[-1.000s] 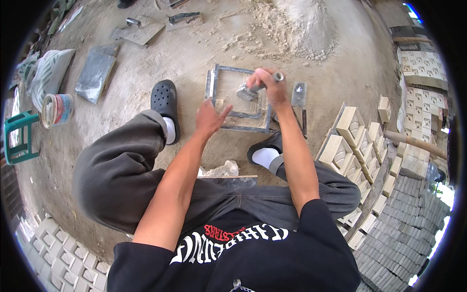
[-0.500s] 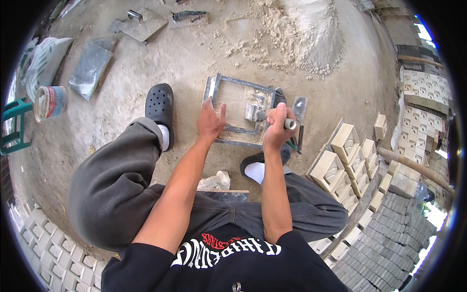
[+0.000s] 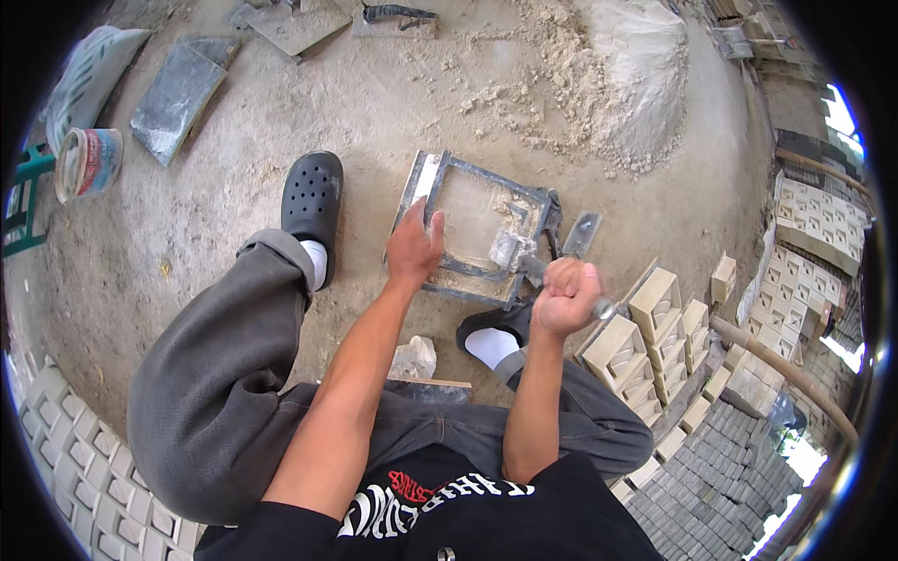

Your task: The person prepares a ventilation block by using a tool to clean and smooth the interior edges of a metal mold, then fills the mold with a sand-like mixture using a trowel and compacts it by hand.

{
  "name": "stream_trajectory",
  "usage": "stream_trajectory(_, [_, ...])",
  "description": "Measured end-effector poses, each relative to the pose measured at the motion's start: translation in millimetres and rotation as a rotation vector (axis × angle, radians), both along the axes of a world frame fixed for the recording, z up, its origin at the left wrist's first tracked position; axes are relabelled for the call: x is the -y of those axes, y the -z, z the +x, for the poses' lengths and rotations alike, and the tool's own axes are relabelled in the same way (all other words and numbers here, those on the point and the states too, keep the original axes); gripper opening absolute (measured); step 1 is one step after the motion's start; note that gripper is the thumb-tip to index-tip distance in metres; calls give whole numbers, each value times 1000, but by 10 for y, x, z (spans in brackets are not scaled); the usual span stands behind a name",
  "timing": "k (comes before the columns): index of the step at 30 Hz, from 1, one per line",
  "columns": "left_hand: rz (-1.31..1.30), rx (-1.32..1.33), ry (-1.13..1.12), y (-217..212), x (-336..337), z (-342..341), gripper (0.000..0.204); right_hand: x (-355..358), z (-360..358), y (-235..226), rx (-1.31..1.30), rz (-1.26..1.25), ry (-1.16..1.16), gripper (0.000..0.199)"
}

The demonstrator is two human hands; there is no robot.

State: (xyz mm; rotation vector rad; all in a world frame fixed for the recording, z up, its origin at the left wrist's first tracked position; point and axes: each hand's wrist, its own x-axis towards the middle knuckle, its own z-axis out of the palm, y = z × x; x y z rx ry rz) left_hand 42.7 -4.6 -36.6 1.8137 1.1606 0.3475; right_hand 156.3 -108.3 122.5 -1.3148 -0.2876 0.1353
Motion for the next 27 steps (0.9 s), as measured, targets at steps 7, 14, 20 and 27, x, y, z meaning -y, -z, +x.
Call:
stream_trajectory(7, [-42,-27,-22,-35,-40,40,52,-60,-136,109,85,-120,-3,31])
stream_trajectory(14, [-22,-29,20,-19,2,-20,52,-142,-29,157,38,-194,72,36])
stream_trajectory(20, [9,-4,16,-6,3,-3,52,-150,54,50,61,-100,3,37])
stream_trajectory(27, [-3,-25,12,-34,11,-17,53,-219,97,72,94,-128,-14,37])
